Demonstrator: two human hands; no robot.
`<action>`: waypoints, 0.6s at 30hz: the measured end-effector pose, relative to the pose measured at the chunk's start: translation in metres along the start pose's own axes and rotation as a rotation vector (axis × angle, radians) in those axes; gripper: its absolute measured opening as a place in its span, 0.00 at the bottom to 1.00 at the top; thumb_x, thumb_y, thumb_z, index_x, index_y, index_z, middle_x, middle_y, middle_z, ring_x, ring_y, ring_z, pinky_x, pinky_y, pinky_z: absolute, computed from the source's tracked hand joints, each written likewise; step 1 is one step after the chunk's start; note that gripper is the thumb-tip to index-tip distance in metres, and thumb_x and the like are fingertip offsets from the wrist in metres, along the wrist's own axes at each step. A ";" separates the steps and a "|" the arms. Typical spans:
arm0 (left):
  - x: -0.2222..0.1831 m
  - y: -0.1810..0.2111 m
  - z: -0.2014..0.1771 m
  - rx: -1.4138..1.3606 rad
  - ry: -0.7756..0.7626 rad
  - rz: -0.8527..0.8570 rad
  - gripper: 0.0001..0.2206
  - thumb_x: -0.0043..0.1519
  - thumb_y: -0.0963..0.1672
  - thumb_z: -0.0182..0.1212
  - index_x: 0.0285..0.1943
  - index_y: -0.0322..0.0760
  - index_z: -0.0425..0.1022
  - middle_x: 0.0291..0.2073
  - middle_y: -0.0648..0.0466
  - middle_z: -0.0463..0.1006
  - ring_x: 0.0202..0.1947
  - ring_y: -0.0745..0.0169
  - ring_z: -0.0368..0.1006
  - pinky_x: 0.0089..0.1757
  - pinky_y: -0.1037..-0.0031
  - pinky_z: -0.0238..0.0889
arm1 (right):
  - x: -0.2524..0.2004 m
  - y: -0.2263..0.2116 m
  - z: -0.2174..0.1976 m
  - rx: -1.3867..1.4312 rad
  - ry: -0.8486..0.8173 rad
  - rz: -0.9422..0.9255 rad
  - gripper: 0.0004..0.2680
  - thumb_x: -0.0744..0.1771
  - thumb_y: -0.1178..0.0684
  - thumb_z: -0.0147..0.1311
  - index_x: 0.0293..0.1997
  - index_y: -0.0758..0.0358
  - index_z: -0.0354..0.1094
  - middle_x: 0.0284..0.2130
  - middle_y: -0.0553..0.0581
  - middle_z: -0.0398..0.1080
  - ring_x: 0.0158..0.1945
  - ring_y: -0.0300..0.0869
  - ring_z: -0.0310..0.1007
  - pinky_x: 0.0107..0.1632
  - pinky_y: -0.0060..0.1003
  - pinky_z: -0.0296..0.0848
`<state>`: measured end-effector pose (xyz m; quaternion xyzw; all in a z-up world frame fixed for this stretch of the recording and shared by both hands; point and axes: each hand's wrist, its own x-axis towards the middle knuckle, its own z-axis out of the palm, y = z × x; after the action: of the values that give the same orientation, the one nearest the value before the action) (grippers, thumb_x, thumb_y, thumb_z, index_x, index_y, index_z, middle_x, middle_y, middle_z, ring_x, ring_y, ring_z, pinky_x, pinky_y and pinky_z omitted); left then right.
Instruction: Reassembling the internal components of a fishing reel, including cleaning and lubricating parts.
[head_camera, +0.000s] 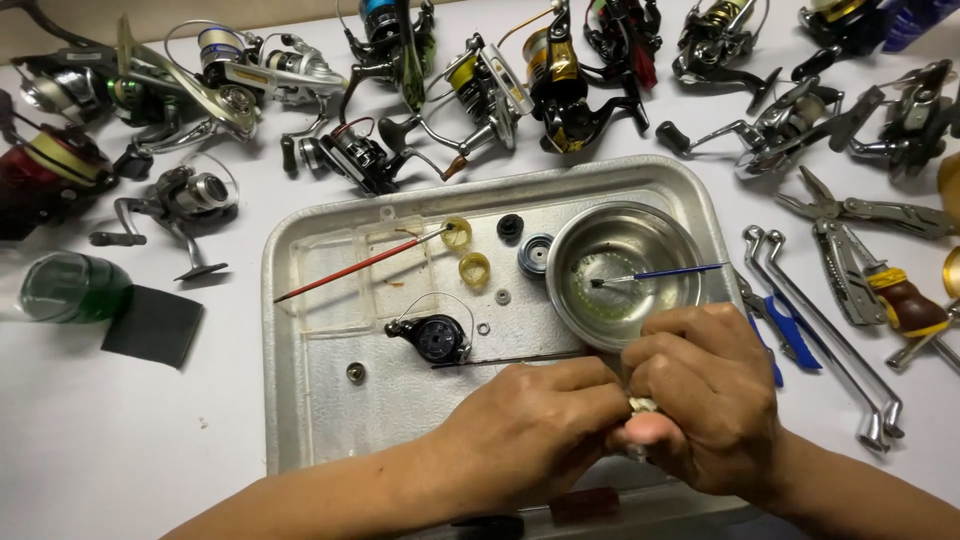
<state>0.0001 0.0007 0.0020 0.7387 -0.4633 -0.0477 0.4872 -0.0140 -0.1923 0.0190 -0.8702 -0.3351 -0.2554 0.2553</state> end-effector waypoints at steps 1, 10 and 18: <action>-0.001 0.000 0.003 0.004 0.007 -0.005 0.13 0.73 0.45 0.48 0.34 0.35 0.64 0.31 0.49 0.68 0.27 0.48 0.69 0.26 0.61 0.61 | 0.000 -0.001 0.000 0.006 -0.002 -0.007 0.22 0.71 0.39 0.27 0.22 0.60 0.59 0.23 0.54 0.68 0.30 0.51 0.70 0.36 0.45 0.56; -0.002 0.005 -0.010 -0.119 0.103 -0.080 0.07 0.69 0.45 0.55 0.47 0.36 0.69 0.47 0.45 0.72 0.39 0.50 0.77 0.38 0.66 0.72 | -0.020 0.001 0.007 0.282 0.056 0.099 0.12 0.71 0.45 0.34 0.34 0.59 0.58 0.26 0.53 0.66 0.30 0.45 0.69 0.40 0.40 0.64; 0.002 0.011 -0.016 -0.421 0.108 -0.248 0.08 0.61 0.45 0.68 0.40 0.43 0.72 0.36 0.58 0.79 0.25 0.72 0.69 0.31 0.79 0.65 | -0.022 0.005 0.004 0.362 0.014 0.250 0.15 0.71 0.44 0.35 0.28 0.56 0.62 0.23 0.49 0.70 0.34 0.44 0.79 0.41 0.37 0.68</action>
<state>0.0027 0.0095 0.0193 0.6736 -0.3221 -0.1628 0.6449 -0.0230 -0.2029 0.0010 -0.8432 -0.2631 -0.1633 0.4396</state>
